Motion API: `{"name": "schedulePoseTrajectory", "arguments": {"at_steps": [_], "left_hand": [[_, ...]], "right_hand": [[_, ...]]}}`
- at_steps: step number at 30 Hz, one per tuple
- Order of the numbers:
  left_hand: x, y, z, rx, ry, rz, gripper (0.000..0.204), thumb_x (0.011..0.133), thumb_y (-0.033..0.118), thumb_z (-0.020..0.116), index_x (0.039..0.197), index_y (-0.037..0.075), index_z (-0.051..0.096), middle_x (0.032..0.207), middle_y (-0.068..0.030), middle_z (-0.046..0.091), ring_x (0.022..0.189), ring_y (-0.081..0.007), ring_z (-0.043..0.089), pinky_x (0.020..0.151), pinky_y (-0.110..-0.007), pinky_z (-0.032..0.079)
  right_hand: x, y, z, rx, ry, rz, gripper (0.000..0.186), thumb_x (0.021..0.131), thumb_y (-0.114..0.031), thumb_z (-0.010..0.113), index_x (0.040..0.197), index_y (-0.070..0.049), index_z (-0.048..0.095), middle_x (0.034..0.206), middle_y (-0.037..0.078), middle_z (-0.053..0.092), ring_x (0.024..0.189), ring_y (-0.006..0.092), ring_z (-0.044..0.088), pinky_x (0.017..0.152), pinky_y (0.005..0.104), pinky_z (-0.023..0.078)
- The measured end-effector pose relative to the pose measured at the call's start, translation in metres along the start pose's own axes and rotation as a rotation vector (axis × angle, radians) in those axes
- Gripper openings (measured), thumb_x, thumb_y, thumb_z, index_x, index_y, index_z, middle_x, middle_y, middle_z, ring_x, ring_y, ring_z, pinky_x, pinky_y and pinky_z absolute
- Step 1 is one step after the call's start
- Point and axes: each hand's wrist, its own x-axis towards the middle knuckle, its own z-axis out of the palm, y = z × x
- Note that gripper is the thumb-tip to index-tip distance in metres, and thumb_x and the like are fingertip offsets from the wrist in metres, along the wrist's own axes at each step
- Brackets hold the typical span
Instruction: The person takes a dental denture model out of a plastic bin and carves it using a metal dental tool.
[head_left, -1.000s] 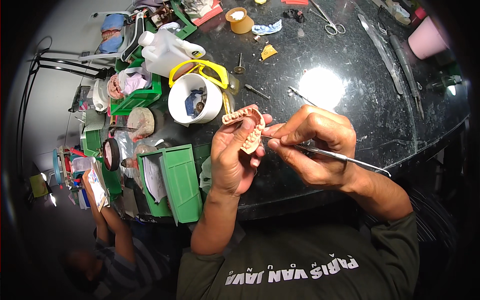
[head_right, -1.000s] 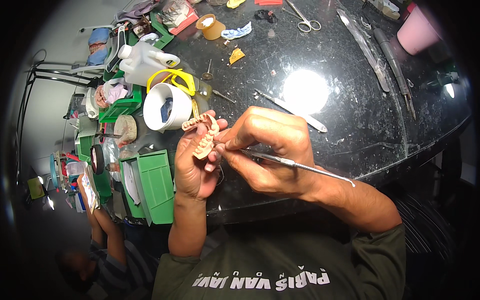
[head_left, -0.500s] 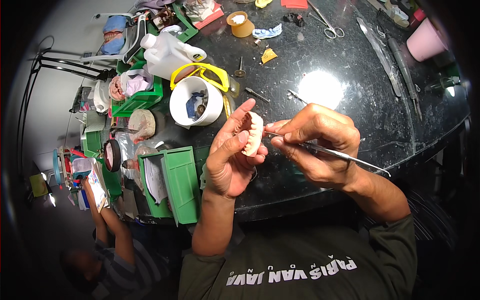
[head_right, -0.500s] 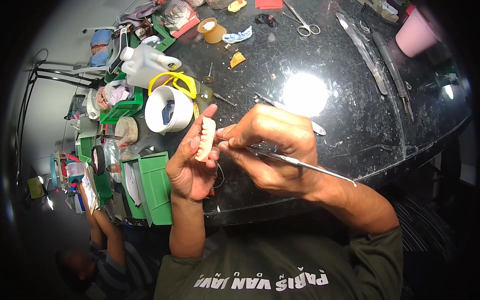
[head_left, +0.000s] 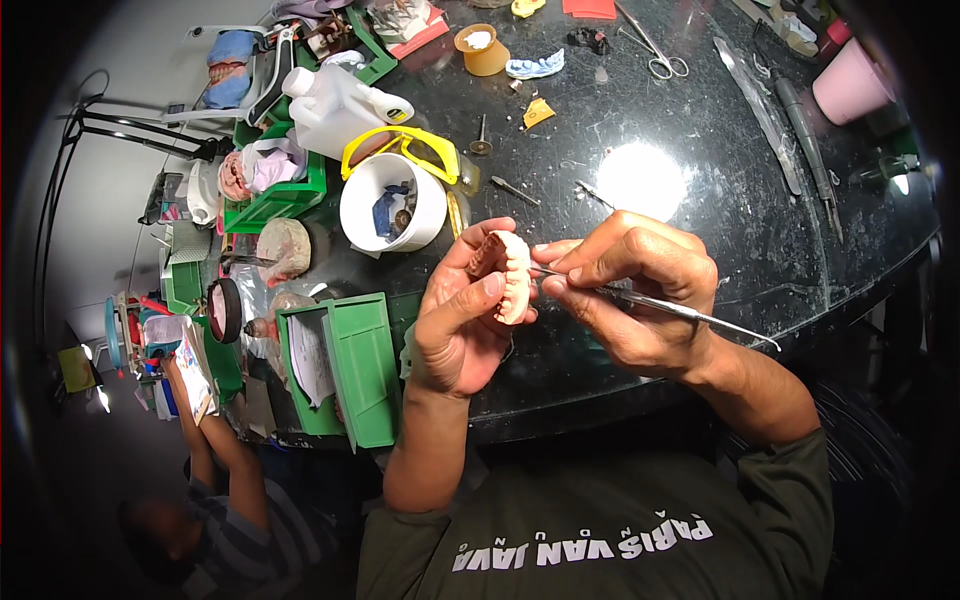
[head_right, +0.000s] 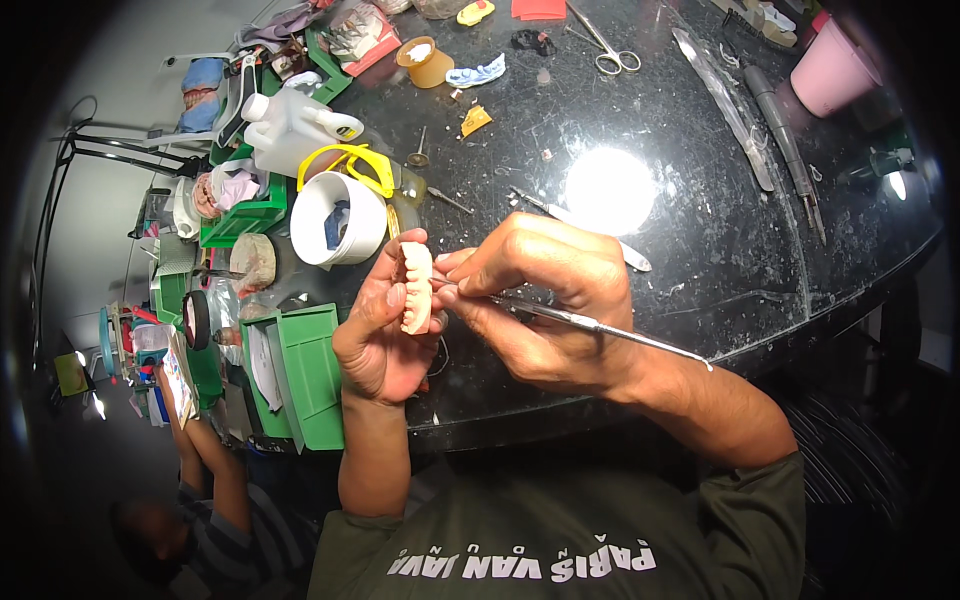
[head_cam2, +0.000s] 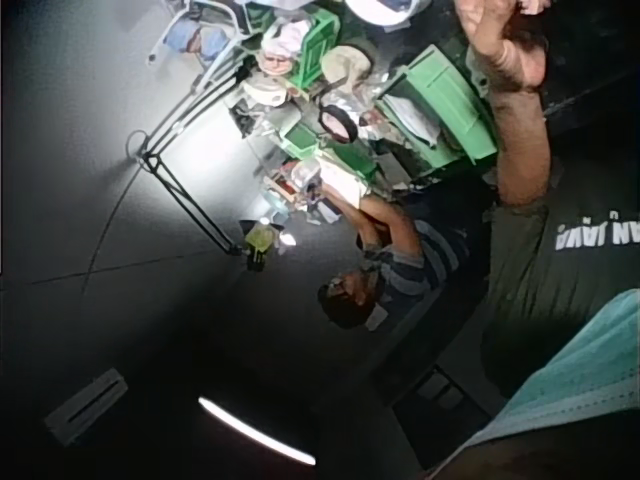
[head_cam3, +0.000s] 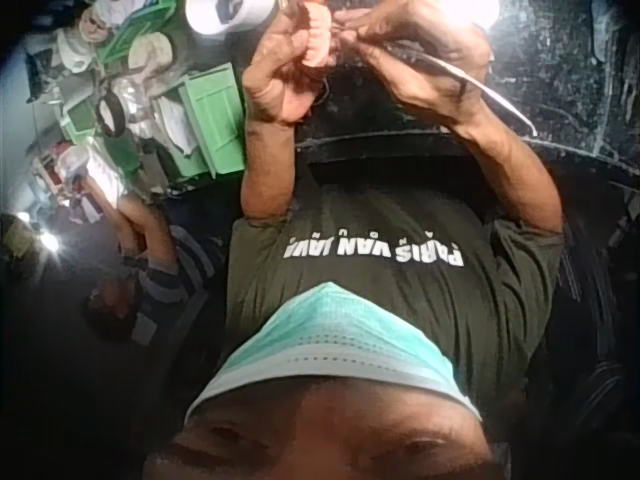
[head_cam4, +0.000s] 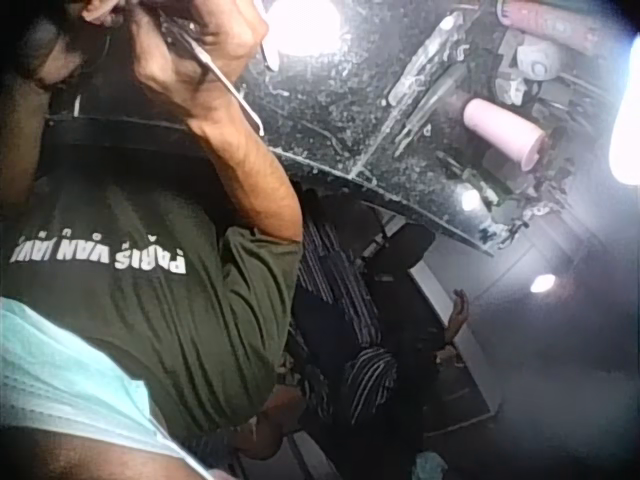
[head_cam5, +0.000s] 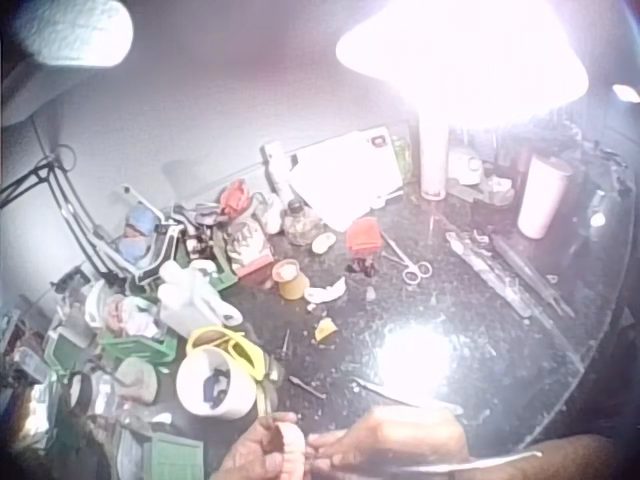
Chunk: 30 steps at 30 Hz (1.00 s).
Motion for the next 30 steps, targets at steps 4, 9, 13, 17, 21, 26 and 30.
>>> {"name": "schedulePoseTrajectory", "arguments": {"at_steps": [4,9,13,17,21,26,30], "left_hand": [[0.001,-0.005,-0.006,0.033,-0.053,0.063,0.057,0.093,0.007,0.065,0.145,0.001,0.040,0.115,-0.0146,0.062,0.103,-0.0224,0.068,0.085,-0.032,0.061],[0.001,-0.009,-0.001,0.091,-0.062,0.147,0.046,0.094,0.001,0.068,0.136,0.002,0.048,0.113,-0.0118,0.065,0.098,-0.0193,0.068,0.091,-0.034,0.057],[0.000,-0.014,0.001,0.272,-0.003,0.353,0.040,0.089,-0.007,0.070,0.123,0.003,0.051,0.115,-0.0154,0.065,0.103,-0.0198,0.068,0.094,-0.033,0.055],[0.001,-0.017,-0.001,0.361,0.007,0.492,0.036,0.087,-0.010,0.072,0.111,0.003,0.048,0.116,-0.0193,0.064,0.105,-0.0209,0.067,0.096,-0.032,0.054],[0.004,-0.019,0.000,0.405,0.004,0.566,0.036,0.087,-0.009,0.073,0.109,0.003,0.047,0.114,-0.0196,0.064,0.104,-0.0196,0.067,0.095,-0.031,0.054],[0.004,-0.023,0.007,0.575,0.100,0.602,0.034,0.089,-0.005,0.075,0.110,0.002,0.048,0.110,-0.0173,0.065,0.100,-0.0172,0.067,0.089,-0.028,0.054],[0.003,-0.027,0.003,0.806,0.132,0.637,0.032,0.090,-0.002,0.075,0.115,-0.003,0.055,0.112,-0.0170,0.069,0.099,-0.0146,0.068,0.088,-0.027,0.055]], "right_hand": [[0.000,0.000,0.001,0.014,0.010,0.004,0.020,0.073,0.007,0.083,0.079,0.000,0.065,0.079,0.014,0.072,0.082,0.0262,0.077,0.069,0.0324,0.062],[0.002,-0.003,0.002,0.003,0.033,0.012,0.018,0.074,0.007,0.083,0.078,0.000,0.066,0.076,0.012,0.071,0.079,0.0256,0.076,0.072,0.0341,0.063],[0.002,-0.004,-0.002,-0.006,-0.016,0.004,0.020,0.077,0.012,0.079,0.080,0.002,0.062,0.080,0.014,0.069,0.081,0.0246,0.075,0.084,0.0416,0.064],[0.001,-0.004,0.000,0.023,0.022,0.033,0.021,0.077,0.013,0.079,0.081,0.001,0.062,0.082,0.015,0.069,0.080,0.0220,0.074,0.088,0.0421,0.064],[-0.004,-0.006,0.002,0.144,0.122,0.176,0.014,0.081,0.009,0.078,0.084,0.003,0.066,0.083,0.015,0.072,0.081,0.0209,0.075,0.075,0.0308,0.062],[-0.005,-0.005,0.000,0.235,0.113,0.258,0.012,0.085,0.011,0.075,0.086,0.004,0.065,0.089,0.014,0.071,0.086,0.0175,0.073,0.077,0.0282,0.060],[-0.005,-0.002,0.002,0.201,0.124,0.209,0.013,0.082,0.012,0.075,0.085,0.004,0.065,0.089,0.013,0.071,0.084,0.0176,0.073,0.075,0.0281,0.060]]}}
